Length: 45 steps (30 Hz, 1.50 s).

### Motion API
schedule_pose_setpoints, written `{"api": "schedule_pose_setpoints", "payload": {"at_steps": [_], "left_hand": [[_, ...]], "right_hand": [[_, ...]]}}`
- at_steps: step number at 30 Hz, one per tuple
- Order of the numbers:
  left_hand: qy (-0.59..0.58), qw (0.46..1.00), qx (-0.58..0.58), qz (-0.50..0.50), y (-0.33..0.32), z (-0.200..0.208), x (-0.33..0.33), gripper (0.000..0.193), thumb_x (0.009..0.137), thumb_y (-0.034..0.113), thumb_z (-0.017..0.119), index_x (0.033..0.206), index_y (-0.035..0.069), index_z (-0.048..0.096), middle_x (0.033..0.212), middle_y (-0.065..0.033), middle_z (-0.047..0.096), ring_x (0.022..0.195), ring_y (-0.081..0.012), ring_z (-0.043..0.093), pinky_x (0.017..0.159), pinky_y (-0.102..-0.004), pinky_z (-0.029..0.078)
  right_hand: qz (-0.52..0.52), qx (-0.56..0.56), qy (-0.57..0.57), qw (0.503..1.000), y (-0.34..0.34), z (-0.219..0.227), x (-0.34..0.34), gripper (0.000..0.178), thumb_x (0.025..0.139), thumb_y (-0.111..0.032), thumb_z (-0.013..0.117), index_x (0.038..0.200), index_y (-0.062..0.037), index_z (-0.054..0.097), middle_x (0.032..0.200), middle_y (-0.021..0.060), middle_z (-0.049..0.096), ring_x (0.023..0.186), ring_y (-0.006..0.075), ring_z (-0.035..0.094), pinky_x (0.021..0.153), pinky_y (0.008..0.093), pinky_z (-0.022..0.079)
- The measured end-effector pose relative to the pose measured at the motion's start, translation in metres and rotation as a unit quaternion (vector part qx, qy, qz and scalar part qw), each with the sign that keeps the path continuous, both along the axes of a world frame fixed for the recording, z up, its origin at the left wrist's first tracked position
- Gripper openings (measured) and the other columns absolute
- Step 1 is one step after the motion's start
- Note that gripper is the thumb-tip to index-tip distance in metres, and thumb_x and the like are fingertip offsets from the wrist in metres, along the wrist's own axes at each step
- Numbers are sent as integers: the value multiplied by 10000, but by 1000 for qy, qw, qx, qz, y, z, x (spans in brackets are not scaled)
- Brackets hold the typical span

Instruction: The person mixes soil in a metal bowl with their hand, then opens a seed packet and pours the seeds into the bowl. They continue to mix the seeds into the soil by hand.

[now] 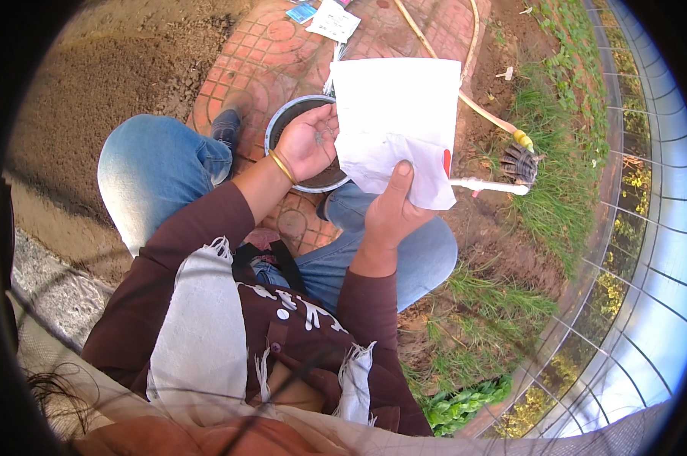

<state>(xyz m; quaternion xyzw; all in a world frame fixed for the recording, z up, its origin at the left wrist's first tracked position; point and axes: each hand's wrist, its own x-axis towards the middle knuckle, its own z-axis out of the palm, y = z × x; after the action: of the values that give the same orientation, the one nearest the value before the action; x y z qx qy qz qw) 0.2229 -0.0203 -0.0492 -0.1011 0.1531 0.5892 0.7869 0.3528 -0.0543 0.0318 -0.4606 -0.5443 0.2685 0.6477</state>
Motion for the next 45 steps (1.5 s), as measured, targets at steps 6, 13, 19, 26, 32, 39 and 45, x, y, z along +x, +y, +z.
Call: {"api": "schedule_pose_setpoints", "payload": {"at_steps": [6, 13, 19, 26, 32, 39, 45], "left_hand": [[-1, 1000, 7, 8, 0, 2, 0, 332, 992, 197, 380, 1193, -14, 540, 1211, -108, 606, 1151, -220, 555, 1041, -376, 409], [1, 1000, 2, 4, -2, 6, -2, 318, 990, 192, 388, 1180, -13, 539, 1215, -109, 596, 1152, -216, 545, 1034, -373, 412], [-2, 1000, 12, 2, -2, 8, -2, 298, 984, 193, 403, 1150, 0, 558, 1177, -100, 611, 1127, -216, 560, 1020, -376, 424], [26, 1000, -12, -4, -4, 19, -5, 367, 987, 190, 368, 1253, -27, 498, 1222, -117, 583, 1132, -226, 560, 1024, -371, 421], [1, 1000, -5, 0, -3, 18, -6, 254, 982, 171, 429, 1080, 5, 594, 1027, -76, 656, 1082, -216, 604, 971, -358, 478], [-13, 998, -55, -11, -3, 12, -6, 217, 1001, 176, 403, 1033, 21, 552, 996, -80, 637, 1071, -256, 605, 817, -270, 553], [-136, 983, 99, -70, -5, -18, -13, 232, 1016, 226, 383, 872, 90, 503, 824, -14, 565, 719, -140, 576, 518, -201, 472]], "right_hand": [[12, -7, -13, 1000, -1, 4, 0, 428, 931, -139, 598, 1233, 133, 464, 1138, 164, 594, 1000, 209, 589, 856, 328, 475], [20, -29, -41, 999, 0, 3, 5, 402, 929, -136, 598, 1212, 126, 485, 1128, 149, 599, 1003, 198, 584, 871, 325, 465], [22, -9, 13, 1000, 2, 3, 2, 394, 929, -128, 591, 1220, 112, 473, 1138, 141, 593, 1009, 200, 580, 882, 326, 464], [-1, -95, 153, 984, 6, 0, 8, 425, 955, -177, 557, 1277, 80, 451, 1225, 160, 558, 1101, 237, 567, 951, 383, 458], [9, -209, 365, 907, 13, -18, 25, 412, 976, -176, 493, 1317, 46, 426, 1257, 164, 552, 1134, 277, 562, 969, 423, 461], [114, -253, 541, 794, 12, 6, 18, 322, 1004, -147, 406, 1249, 52, 469, 1177, 170, 603, 983, 240, 645, 834, 343, 574], [130, -273, 522, 798, 12, 1, 20, 320, 1006, -154, 401, 1235, 56, 480, 1156, 162, 615, 978, 235, 650, 806, 322, 581]]}}
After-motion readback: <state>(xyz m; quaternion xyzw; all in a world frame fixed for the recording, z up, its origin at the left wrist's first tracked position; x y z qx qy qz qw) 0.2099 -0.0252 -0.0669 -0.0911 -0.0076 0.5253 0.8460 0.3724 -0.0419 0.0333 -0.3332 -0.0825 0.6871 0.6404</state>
